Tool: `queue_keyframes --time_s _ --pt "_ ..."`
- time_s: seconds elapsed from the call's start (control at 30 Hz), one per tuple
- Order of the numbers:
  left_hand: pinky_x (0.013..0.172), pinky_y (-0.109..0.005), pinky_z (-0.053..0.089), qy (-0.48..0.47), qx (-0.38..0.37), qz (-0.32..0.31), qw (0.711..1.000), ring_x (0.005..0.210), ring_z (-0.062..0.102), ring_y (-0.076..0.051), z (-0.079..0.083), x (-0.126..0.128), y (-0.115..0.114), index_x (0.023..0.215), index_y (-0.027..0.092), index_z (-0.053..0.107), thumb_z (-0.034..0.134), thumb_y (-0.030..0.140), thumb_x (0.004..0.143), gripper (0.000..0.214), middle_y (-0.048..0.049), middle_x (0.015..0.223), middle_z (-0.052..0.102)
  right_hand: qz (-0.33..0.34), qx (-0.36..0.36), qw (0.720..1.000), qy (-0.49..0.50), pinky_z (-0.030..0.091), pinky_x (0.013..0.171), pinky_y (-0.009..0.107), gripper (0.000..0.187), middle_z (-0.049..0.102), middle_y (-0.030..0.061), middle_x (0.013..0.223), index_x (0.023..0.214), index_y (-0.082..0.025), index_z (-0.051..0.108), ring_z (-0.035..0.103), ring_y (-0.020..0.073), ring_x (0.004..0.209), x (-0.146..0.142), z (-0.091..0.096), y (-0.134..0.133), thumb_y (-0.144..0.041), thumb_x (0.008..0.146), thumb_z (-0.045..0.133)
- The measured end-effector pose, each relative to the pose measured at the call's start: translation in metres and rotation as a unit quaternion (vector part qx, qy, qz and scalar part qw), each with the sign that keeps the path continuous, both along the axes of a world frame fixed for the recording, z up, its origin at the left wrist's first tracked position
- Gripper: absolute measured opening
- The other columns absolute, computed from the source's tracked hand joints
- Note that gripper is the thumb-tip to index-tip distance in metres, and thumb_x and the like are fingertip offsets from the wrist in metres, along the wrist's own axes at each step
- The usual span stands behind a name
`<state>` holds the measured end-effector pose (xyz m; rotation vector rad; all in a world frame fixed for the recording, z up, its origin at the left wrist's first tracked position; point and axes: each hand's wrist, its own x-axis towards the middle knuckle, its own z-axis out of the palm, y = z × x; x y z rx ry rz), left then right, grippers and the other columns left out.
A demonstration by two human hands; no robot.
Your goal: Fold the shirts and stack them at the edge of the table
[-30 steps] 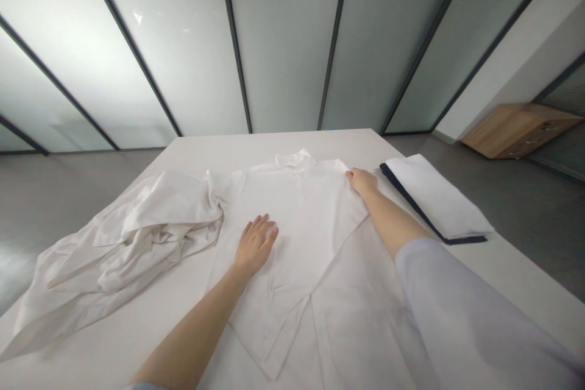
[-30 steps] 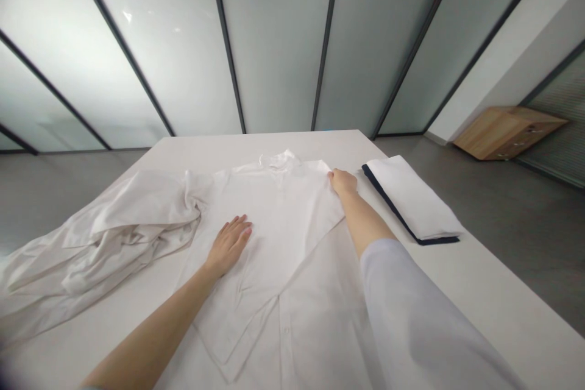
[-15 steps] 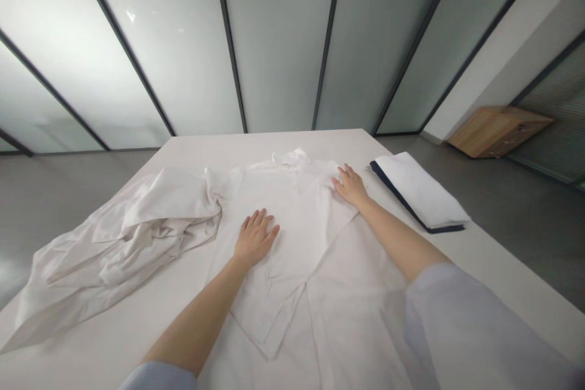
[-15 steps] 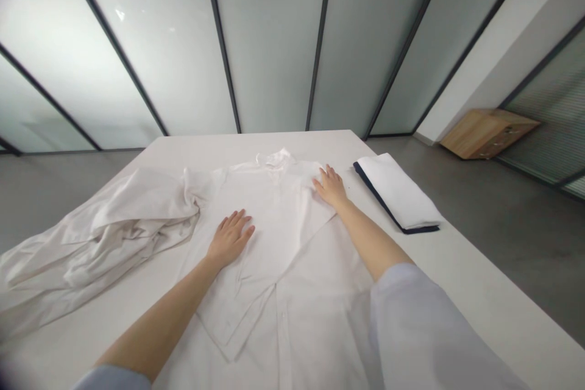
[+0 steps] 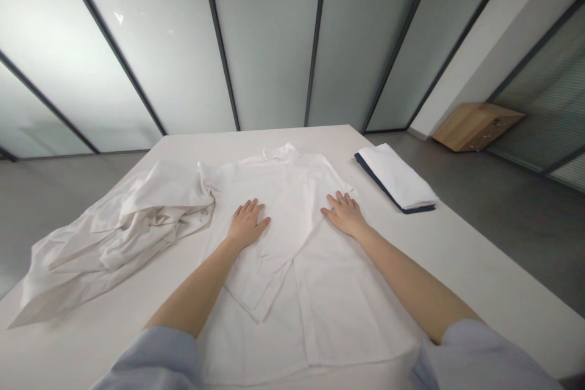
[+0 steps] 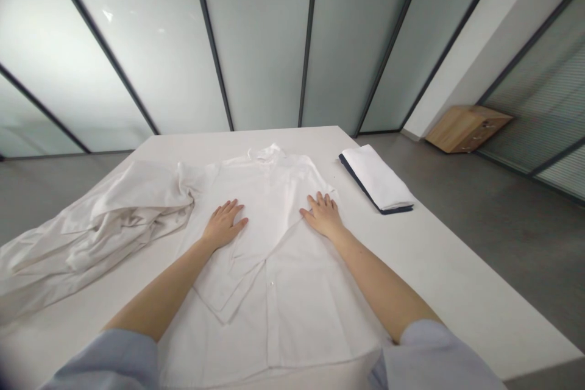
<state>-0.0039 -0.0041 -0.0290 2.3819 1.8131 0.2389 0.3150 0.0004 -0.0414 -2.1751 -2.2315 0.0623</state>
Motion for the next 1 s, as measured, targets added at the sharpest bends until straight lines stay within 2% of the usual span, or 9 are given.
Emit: queue_keyframes --time_s 0.17,0.33,0.63,0.87,1.0 --pt "0.115 -0.046 0.025 0.006 0.016 -0.002 1.000 0.142 0.030 -0.027 -0.0007 -0.0010 -0.0022 0.138 0.020 0.048 0.043 0.047 0.091 0.054 -0.0113 0.153 0.036 0.001 0.002 1.000 0.008 0.021 0.112 0.050 0.068 0.029 0.0138 0.156 0.147 -0.022 0.037 0.025 0.0366 0.141 0.0013 0.0001 0.0053 -0.063 0.093 0.028" --pt "0.115 -0.051 0.022 0.032 0.037 0.044 0.998 0.142 0.029 -0.031 -0.0004 -0.0001 -0.0045 0.137 0.021 0.049 0.042 0.053 0.091 0.056 -0.0121 0.152 0.037 0.004 0.006 1.000 0.009 0.022 0.112 0.050 0.068 0.029 0.0140 0.155 0.146 -0.022 0.037 0.026 0.0368 0.141 0.0024 -0.0031 0.0061 -0.063 0.093 0.029" --pt "0.113 -0.047 0.025 0.026 0.019 0.051 0.998 0.141 0.031 -0.030 0.0014 -0.0030 -0.0026 0.138 0.021 0.048 0.042 0.051 0.091 0.056 -0.0120 0.153 0.036 0.001 0.001 1.000 0.012 0.021 0.112 0.050 0.067 0.029 0.0127 0.156 0.146 -0.023 0.037 0.025 0.0358 0.141 0.0013 -0.0020 0.0067 -0.063 0.092 0.029" --pt "0.113 -0.047 0.027 -0.007 0.030 0.055 0.998 0.139 0.034 -0.031 -0.0024 -0.0040 -0.0012 0.133 0.020 0.051 0.048 0.049 0.089 0.053 -0.0122 0.150 0.040 0.003 -0.006 1.000 0.012 0.021 0.111 0.051 0.067 0.028 0.0135 0.156 0.147 -0.023 0.036 0.024 0.0359 0.142 0.0010 -0.0006 0.0070 -0.062 0.092 0.029" --pt "0.107 -0.043 0.036 -0.100 0.074 0.073 0.990 0.126 0.049 -0.027 -0.0050 -0.0086 0.0033 0.124 0.019 0.056 0.054 0.040 0.085 0.045 -0.0122 0.133 0.056 0.005 -0.003 1.000 0.012 0.022 0.111 0.051 0.067 0.029 0.0135 0.155 0.146 -0.023 0.037 0.025 0.0360 0.141 0.0007 0.0008 0.0069 -0.062 0.092 0.030"
